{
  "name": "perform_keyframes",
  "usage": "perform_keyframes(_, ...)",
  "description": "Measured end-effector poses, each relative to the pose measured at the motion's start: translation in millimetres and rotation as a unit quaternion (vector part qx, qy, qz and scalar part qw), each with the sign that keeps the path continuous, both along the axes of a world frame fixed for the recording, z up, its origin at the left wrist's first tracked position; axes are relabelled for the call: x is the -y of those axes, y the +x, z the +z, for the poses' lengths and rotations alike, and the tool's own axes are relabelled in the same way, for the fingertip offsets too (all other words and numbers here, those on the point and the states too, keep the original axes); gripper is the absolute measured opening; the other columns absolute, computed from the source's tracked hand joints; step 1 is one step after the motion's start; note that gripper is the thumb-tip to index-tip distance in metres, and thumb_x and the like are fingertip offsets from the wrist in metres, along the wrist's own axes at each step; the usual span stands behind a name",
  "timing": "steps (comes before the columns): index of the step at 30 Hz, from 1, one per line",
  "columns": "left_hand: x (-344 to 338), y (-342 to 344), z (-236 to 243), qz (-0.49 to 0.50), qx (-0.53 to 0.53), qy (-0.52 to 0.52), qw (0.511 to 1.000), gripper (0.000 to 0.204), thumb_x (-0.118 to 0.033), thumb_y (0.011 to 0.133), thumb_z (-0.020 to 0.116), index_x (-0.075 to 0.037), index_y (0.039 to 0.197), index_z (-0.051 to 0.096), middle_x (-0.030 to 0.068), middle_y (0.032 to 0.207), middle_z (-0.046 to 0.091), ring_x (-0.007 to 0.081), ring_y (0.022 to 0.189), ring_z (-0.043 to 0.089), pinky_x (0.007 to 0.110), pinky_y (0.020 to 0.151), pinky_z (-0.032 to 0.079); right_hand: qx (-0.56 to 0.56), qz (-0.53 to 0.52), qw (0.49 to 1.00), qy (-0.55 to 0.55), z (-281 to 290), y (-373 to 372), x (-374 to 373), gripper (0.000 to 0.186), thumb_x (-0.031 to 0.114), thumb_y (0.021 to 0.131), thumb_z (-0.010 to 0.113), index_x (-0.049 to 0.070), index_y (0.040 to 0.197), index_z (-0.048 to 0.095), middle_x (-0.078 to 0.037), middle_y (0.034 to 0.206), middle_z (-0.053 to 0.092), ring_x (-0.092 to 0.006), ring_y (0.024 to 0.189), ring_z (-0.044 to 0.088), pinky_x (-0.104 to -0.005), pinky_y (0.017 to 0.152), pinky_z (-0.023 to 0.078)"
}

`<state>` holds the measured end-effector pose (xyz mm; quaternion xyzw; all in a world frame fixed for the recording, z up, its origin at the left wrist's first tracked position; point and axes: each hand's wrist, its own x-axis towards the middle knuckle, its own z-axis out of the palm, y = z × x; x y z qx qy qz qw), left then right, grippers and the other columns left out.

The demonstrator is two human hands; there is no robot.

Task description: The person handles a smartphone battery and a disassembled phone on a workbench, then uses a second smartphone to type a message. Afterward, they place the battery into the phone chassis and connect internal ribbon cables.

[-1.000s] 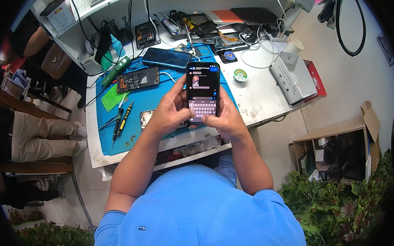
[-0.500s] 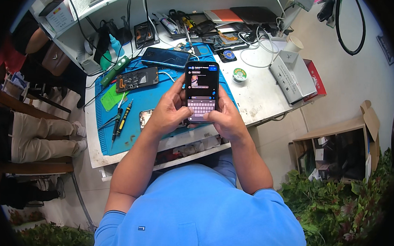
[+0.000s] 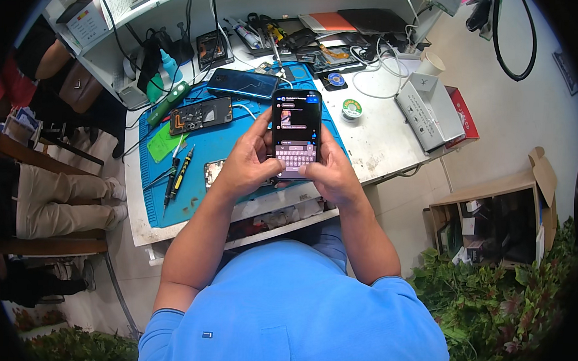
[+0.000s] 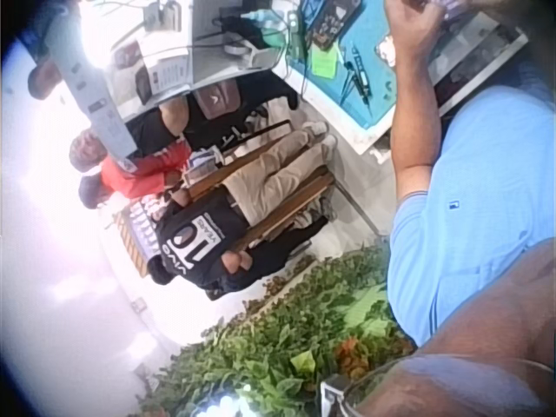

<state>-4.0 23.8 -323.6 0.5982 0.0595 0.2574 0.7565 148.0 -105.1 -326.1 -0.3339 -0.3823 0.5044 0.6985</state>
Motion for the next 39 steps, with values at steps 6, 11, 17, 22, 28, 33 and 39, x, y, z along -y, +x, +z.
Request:
perform_keyframes(6, 3.4, 2.1, 0.0, 0.02, -0.007, 0.009, 1.0, 0.098, 0.007, 0.082, 0.069, 0.0, 0.168, 0.022, 0.0148, 0.133, 0.066, 0.02, 0.12, 0.067, 0.037, 0.105, 0.054, 0.047, -0.023, 0.999, 0.001, 3.4, -4.1, 1.4, 0.082, -0.008, 0.086, 0.062, -0.001, 0.16, 0.028, -0.018, 0.142, 0.057, -0.0249, 0.124, 0.068, -0.0415, 0.101, 0.064)
perform_keyframes(11, 4.6, 3.5, -0.1, 0.026, -0.011, 0.008, 1.0, 0.097, 0.007, 0.083, 0.07, -0.001, 0.168, 0.023, 0.0145, 0.133, 0.067, 0.0196, 0.121, 0.067, 0.036, 0.105, 0.053, 0.002, -0.037, 0.999, -0.024, -0.4, -3.2, -0.8, 0.074, -0.001, 0.092, 0.062, 0.0, 0.159, 0.031, -0.018, 0.139, 0.06, -0.0245, 0.12, 0.069, -0.0409, 0.099, 0.064)
perform_keyframes(17, 3.1, 1.5, 0.9, 0.01, 0.0, 0.016, 1.0, 0.097, 0.008, 0.082, 0.065, -0.001, 0.168, 0.022, 0.0149, 0.134, 0.066, 0.0205, 0.123, 0.067, 0.036, 0.106, 0.052, -0.024, -0.053, 0.996, -0.063, 6.3, -6.4, -2.1, 0.075, -0.005, 0.087, 0.059, 0.0, 0.157, 0.035, -0.018, 0.134, 0.064, -0.0253, 0.117, 0.071, -0.0415, 0.094, 0.066)
perform_keyframes(22, 2.9, 0.9, 0.7, 0.004, 0.005, 0.003, 1.0, 0.097, 0.008, 0.082, 0.064, -0.001, 0.168, 0.022, 0.015, 0.136, 0.065, 0.0208, 0.124, 0.066, 0.036, 0.107, 0.052, -0.004, -0.044, 0.999, -0.019, 4.0, -5.0, -0.5, 0.079, -0.005, 0.08, 0.06, 0.0, 0.156, 0.036, -0.018, 0.134, 0.063, -0.0255, 0.116, 0.072, -0.0418, 0.093, 0.067)
perform_keyframes(28, 3.4, 0.0, 3.0, -0.004, 0.004, 0.006, 1.0, 0.096, 0.008, 0.083, 0.066, -0.001, 0.168, 0.022, 0.0145, 0.135, 0.065, 0.0205, 0.123, 0.066, 0.036, 0.107, 0.052, -0.017, -0.017, 0.999, -0.032, 9.2, -1.7, 2.7, 0.083, -0.005, 0.076, 0.057, 0.0, 0.157, 0.036, -0.018, 0.135, 0.062, -0.0269, 0.118, 0.071, -0.0422, 0.093, 0.067)
perform_keyframes(33, 2.9, 0.1, 1.2, -0.006, 0.005, 0.01, 1.0, 0.096, 0.007, 0.083, 0.067, -0.001, 0.168, 0.022, 0.0145, 0.134, 0.066, 0.0204, 0.122, 0.067, 0.036, 0.106, 0.052, -0.02, -0.029, 0.999, -0.033, 7.3, -2.7, 1.7, 0.086, -0.005, 0.077, 0.057, 0.0, 0.159, 0.032, -0.019, 0.136, 0.062, -0.0282, 0.119, 0.071, -0.0437, 0.089, 0.069)
perform_keyframes(39, 3.0, 0.8, 1.5, -0.002, 0.004, 0.01, 1.0, 0.097, 0.006, 0.083, 0.068, -0.001, 0.168, 0.022, 0.0148, 0.134, 0.066, 0.0204, 0.121, 0.068, 0.037, 0.106, 0.053, 0.032, -0.025, 0.999, -0.032, 10.6, -1.7, 5.1, 0.085, -0.005, 0.082, 0.057, -0.001, 0.161, 0.028, -0.019, 0.14, 0.06, -0.0273, 0.123, 0.069, -0.0426, 0.097, 0.066)
